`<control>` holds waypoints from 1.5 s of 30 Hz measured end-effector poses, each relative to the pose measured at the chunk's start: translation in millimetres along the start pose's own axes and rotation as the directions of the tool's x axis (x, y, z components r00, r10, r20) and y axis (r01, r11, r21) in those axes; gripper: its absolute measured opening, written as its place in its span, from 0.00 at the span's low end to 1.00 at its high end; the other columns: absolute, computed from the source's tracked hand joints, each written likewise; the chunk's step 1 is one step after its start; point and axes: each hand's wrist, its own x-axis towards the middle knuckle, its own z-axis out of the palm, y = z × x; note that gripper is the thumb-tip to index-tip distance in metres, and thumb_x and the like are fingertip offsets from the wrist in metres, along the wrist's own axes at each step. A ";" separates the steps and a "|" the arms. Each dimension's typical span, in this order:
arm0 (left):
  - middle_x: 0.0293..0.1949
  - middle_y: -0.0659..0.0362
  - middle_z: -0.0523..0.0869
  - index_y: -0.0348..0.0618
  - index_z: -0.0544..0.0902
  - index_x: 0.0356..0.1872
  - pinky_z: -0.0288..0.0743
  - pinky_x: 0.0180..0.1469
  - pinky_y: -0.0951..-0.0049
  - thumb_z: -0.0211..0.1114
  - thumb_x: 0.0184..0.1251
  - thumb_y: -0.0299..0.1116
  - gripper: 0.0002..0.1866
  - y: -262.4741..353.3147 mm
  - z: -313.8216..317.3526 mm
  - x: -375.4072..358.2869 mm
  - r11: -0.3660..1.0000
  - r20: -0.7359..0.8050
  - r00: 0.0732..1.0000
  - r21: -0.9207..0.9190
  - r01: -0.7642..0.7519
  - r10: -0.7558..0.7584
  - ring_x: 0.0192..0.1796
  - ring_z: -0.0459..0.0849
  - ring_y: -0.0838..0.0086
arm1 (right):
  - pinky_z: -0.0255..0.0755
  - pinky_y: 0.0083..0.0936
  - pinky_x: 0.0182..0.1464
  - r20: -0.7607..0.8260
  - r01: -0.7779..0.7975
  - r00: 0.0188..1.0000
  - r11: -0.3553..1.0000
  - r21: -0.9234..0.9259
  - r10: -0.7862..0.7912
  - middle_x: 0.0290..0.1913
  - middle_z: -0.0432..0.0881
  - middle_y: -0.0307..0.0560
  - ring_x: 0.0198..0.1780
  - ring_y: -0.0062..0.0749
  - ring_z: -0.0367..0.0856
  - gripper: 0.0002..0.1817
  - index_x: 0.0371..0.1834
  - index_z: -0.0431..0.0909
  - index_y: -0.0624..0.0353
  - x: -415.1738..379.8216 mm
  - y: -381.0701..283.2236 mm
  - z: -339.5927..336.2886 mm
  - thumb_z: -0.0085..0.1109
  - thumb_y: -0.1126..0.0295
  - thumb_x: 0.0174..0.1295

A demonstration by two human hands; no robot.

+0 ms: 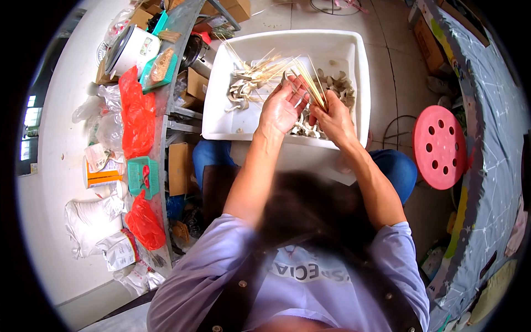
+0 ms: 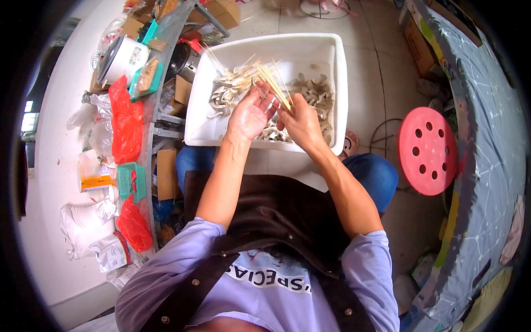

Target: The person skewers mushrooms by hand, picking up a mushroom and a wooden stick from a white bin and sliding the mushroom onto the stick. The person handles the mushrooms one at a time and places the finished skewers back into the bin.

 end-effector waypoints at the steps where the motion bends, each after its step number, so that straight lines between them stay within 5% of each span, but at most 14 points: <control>1: 0.51 0.61 0.83 0.51 0.79 0.42 0.74 0.53 0.64 0.59 0.70 0.36 0.06 -0.6 -1.8 0.2 1.000 -0.024 1.000 0.011 0.020 -0.020 0.55 0.79 0.70 | 0.69 0.25 0.28 0.003 0.019 1.000 1.000 -0.001 -0.019 0.22 0.81 0.45 0.25 0.26 0.78 0.07 0.35 0.68 0.62 0.2 1.2 0.3 0.55 0.71 0.62; 7: 0.48 0.60 0.83 0.44 0.76 0.50 0.74 0.56 0.63 0.61 0.67 0.38 0.15 24.4 -41.5 38.2 0.996 -0.291 0.954 -0.065 0.062 -0.078 0.52 0.80 0.67 | 0.76 0.21 0.30 -0.234 -0.034 0.972 0.999 -0.030 0.026 0.30 0.83 0.50 0.28 0.25 0.81 0.14 0.45 0.68 0.62 17.0 1.9 -38.0 0.47 0.60 0.72; 12: 0.57 0.56 0.76 0.40 0.67 0.61 0.72 0.58 0.62 0.65 0.64 0.44 0.30 89.1 -98.0 100.9 0.992 -0.544 0.839 -0.095 -0.084 0.019 0.60 0.72 0.64 | 0.60 0.15 0.18 -0.265 -0.011 0.951 0.873 0.487 0.160 0.25 0.80 0.48 0.16 0.18 0.65 0.12 0.43 0.71 0.61 17.7 -17.0 -67.8 0.42 0.64 0.73; 14: 0.58 0.55 0.73 0.40 0.64 0.63 0.72 0.57 0.63 0.66 0.64 0.44 0.32 81.6 -97.8 105.1 0.963 -0.548 0.806 0.252 -0.098 0.225 0.62 0.70 0.64 | 0.56 0.14 0.17 -0.199 -0.021 0.971 0.875 0.483 0.133 0.24 0.80 0.47 0.16 0.16 0.62 0.12 0.44 0.70 0.61 17.8 -15.3 -66.8 0.42 0.63 0.73; 16: 0.55 0.56 0.76 0.43 0.66 0.63 0.72 0.56 0.66 0.65 0.64 0.38 0.29 49.6 -44.1 76.1 0.811 -0.497 0.745 0.577 -0.100 0.445 0.57 0.74 0.68 | 0.50 0.13 0.16 -0.159 -0.041 0.978 0.873 0.486 0.134 0.23 0.79 0.47 0.15 0.15 0.57 0.13 0.44 0.70 0.61 17.2 -18.6 -62.7 0.41 0.62 0.73; 20: 0.46 0.59 0.83 0.42 0.80 0.49 0.75 0.49 0.70 0.64 0.61 0.32 0.15 -30.6 -72.3 120.8 0.325 0.123 0.924 0.913 -0.248 0.361 0.42 0.82 0.76 | 0.45 0.13 0.12 -0.202 -0.020 0.963 0.798 0.602 0.176 0.23 0.79 0.48 0.12 0.14 0.53 0.10 0.43 0.70 0.57 21.4 -21.8 -58.1 0.40 0.65 0.73; 23: 0.48 0.49 0.82 0.38 0.78 0.50 0.73 0.55 0.63 0.62 0.55 0.29 0.19 -64.0 -84.7 148.7 -0.225 0.396 0.878 0.912 -0.342 0.271 0.52 0.80 0.56 | 0.45 0.14 0.12 -0.168 -0.065 0.964 0.796 0.602 0.206 0.24 0.80 0.50 0.11 0.15 0.54 0.06 0.41 0.67 0.56 26.7 -15.6 -60.7 0.41 0.67 0.71; 30: 0.39 0.44 0.84 0.36 0.80 0.40 0.74 0.46 0.56 0.60 0.55 0.26 0.11 -63.1 -98.0 153.7 -0.482 0.438 0.856 0.833 -0.272 0.275 0.45 0.81 0.50 | 0.46 0.13 0.13 -0.028 -0.168 0.975 0.815 0.554 0.220 0.24 0.80 0.50 0.12 0.13 0.53 0.07 0.40 0.67 0.58 35.8 -14.8 -59.1 0.43 0.67 0.69; 33: 0.38 0.42 0.83 0.36 0.81 0.37 0.75 0.40 0.56 0.64 0.55 0.28 0.09 -54.6 -76.7 132.4 -0.330 0.248 0.894 0.936 -0.122 0.372 0.36 0.82 0.48 | 0.47 0.12 0.15 -0.019 -0.189 0.972 0.822 0.537 0.236 0.25 0.80 0.47 0.14 0.12 0.56 0.08 0.40 0.72 0.59 37.6 -15.1 -53.4 0.46 0.67 0.68; 34: 0.35 0.49 0.85 0.38 0.80 0.39 0.75 0.31 0.62 0.68 0.56 0.31 0.11 -51.1 -77.6 130.5 -0.208 0.226 0.881 0.967 -0.151 0.416 0.27 0.81 0.59 | 0.48 0.12 0.15 -0.015 -0.190 0.973 0.837 0.514 0.230 0.25 0.80 0.46 0.15 0.12 0.56 0.08 0.40 0.73 0.59 37.5 -14.5 -51.6 0.46 0.68 0.67; 36: 0.34 0.56 0.85 0.40 0.79 0.41 0.73 0.29 0.71 0.69 0.57 0.31 0.12 -39.8 -63.0 117.8 0.412 -0.078 0.957 0.910 -0.045 0.278 0.27 0.80 0.70 | 0.50 0.12 0.17 -0.006 -0.204 0.973 0.865 0.458 0.232 0.26 0.81 0.44 0.16 0.11 0.59 0.08 0.41 0.76 0.60 34.6 -17.0 -47.7 0.49 0.69 0.65; 38: 0.32 0.67 0.83 0.44 0.78 0.46 0.69 0.28 0.83 0.69 0.61 0.33 0.14 -21.4 -35.3 89.6 0.836 -0.153 0.988 0.543 0.080 0.005 0.28 0.76 0.85 | 0.51 0.12 0.17 0.011 -0.194 0.978 0.889 0.414 0.208 0.26 0.81 0.44 0.16 0.11 0.59 0.08 0.41 0.76 0.60 29.5 -14.3 -41.1 0.49 0.70 0.65; 42: 0.29 0.67 0.80 0.47 0.82 0.35 0.69 0.30 0.82 0.71 0.59 0.35 0.07 -8.8 3.0 36.0 0.967 -0.057 0.996 0.243 0.079 -0.068 0.28 0.75 0.83 | 0.55 0.13 0.20 0.074 -0.208 0.978 0.922 0.328 0.194 0.25 0.82 0.44 0.18 0.12 0.62 0.08 0.41 0.75 0.61 20.3 -5.0 -27.6 0.53 0.69 0.64; 45: 0.27 0.67 0.78 0.44 0.81 0.37 0.67 0.29 0.80 0.69 0.61 0.33 0.08 -11.4 5.5 24.0 0.972 -0.039 0.999 0.234 0.015 -0.006 0.27 0.74 0.81 | 0.62 0.18 0.23 0.082 -0.151 0.986 0.982 0.115 0.142 0.24 0.83 0.42 0.20 0.16 0.68 0.10 0.40 0.77 0.62 19.6 7.4 -20.4 0.56 0.66 0.63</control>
